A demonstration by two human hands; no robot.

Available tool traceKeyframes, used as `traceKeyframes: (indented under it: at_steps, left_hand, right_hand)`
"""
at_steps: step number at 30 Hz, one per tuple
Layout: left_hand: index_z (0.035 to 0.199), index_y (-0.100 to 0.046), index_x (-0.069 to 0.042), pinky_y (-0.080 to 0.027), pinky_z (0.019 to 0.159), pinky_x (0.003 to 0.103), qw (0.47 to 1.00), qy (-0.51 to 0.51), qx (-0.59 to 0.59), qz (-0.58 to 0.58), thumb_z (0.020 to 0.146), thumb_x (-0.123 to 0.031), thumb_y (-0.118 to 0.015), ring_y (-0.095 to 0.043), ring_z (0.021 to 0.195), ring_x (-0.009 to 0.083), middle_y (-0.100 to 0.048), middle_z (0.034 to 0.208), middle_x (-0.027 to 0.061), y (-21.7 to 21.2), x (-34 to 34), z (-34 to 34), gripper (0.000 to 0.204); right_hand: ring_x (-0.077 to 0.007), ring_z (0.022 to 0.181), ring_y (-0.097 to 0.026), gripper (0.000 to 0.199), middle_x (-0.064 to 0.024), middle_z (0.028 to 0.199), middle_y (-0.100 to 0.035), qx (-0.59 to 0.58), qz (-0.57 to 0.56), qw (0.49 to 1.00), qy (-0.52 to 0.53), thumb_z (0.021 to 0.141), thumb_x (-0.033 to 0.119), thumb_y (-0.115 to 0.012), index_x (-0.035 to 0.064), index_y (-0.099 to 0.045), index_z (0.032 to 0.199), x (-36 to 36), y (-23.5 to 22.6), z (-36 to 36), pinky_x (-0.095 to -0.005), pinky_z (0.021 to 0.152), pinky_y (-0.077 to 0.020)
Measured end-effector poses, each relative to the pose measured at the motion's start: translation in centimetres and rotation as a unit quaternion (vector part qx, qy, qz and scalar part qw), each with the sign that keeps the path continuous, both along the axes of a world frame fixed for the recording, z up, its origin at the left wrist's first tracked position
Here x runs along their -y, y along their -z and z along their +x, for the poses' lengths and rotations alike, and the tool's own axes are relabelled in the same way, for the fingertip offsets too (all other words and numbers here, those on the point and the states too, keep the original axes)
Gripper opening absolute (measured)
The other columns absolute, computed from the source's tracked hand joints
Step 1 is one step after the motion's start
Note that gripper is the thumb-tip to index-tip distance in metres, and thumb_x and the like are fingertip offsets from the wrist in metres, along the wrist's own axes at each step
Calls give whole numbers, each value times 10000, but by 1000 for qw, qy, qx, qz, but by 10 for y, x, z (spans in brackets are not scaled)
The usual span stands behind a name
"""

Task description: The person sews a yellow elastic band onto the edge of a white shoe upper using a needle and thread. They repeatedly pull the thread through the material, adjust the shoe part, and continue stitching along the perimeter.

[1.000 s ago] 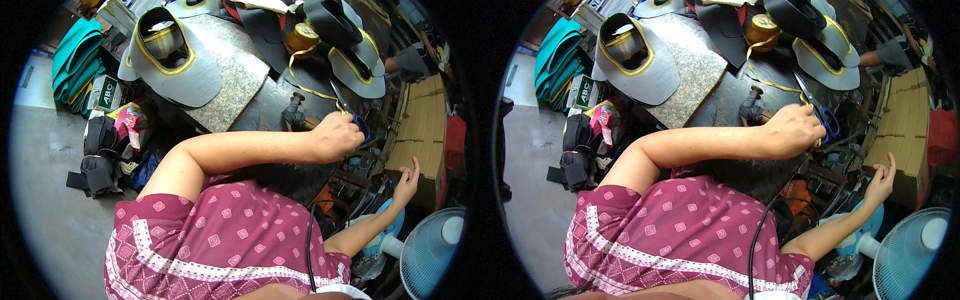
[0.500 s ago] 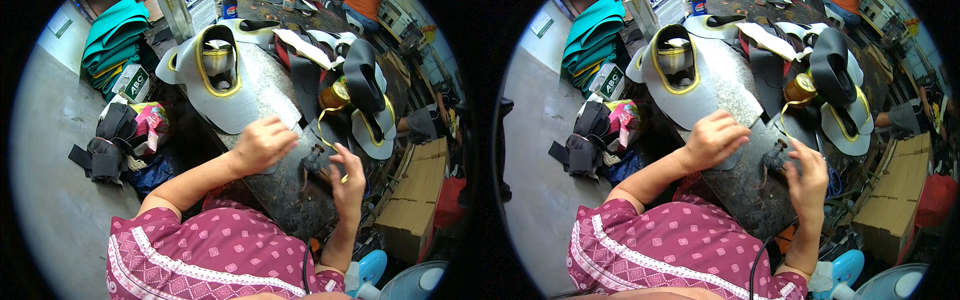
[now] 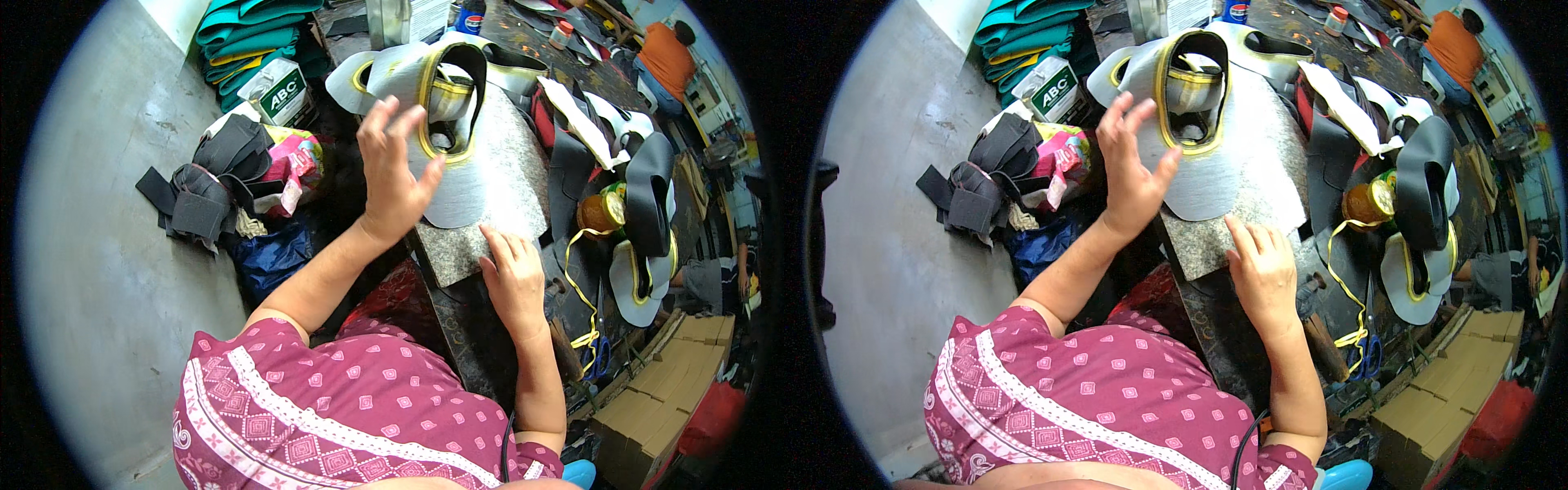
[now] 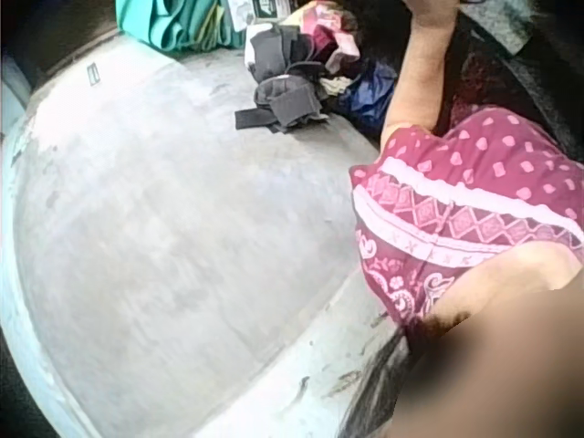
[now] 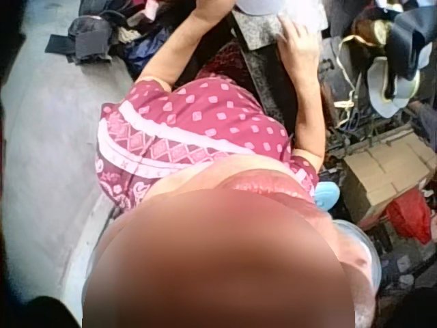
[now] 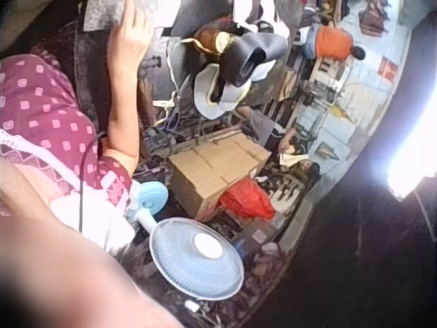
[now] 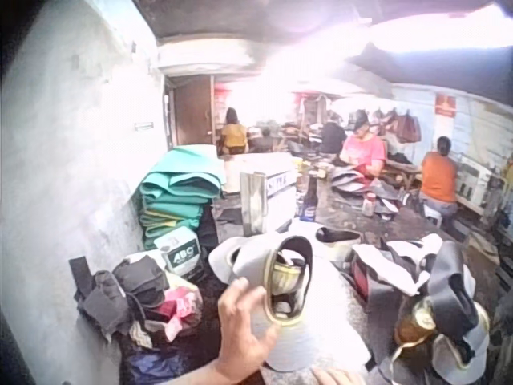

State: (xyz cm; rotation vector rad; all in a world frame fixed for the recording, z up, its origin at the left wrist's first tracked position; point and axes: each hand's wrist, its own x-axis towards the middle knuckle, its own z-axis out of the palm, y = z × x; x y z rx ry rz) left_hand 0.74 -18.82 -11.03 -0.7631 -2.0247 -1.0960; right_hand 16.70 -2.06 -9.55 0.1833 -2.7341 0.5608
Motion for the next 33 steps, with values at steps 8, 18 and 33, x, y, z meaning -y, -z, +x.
traceKeyframes:
  at_steps: [8, 18, 33]
  left_hand:
    - [1428, -367, -60, -297, 1090, 480, 997, 18, 71, 39, 749, -107, -780, -380, 1271, 422, -360, 1409, 261, -3, -12, -20, 796]
    - [1424, -338, -15, -366, 1072, 375, 895, 246, 244, 282, 840, -8, -684, -467, 1221, 258, -456, 1300, 187, 4, -19, -30, 679]
    - [1457, -335, -6, -282, 1101, 471, 986, 12, -166, 16, 893, -232, -656, -394, 1292, 378, -391, 1425, 238, -39, -8, -35, 688]
  right_hand:
    - [-295, 978, -650, 481, -121, 1047, -687, -23, -92, 995, 21, 747, -55, -685, 61, -623, 1210, -12, 10, 8, -384, 864, -521]
    - [-289, 987, -660, 450, -118, 1053, -701, -8, -117, 993, 21, 797, -46, -671, 58, -612, 1231, -14, 6, 11, -376, 885, -506]
    - [-285, 956, -662, 428, -110, 1018, -705, -8, -121, 992, 31, 801, -15, -676, 64, -620, 1218, -13, 3, 12, -379, 856, -511]
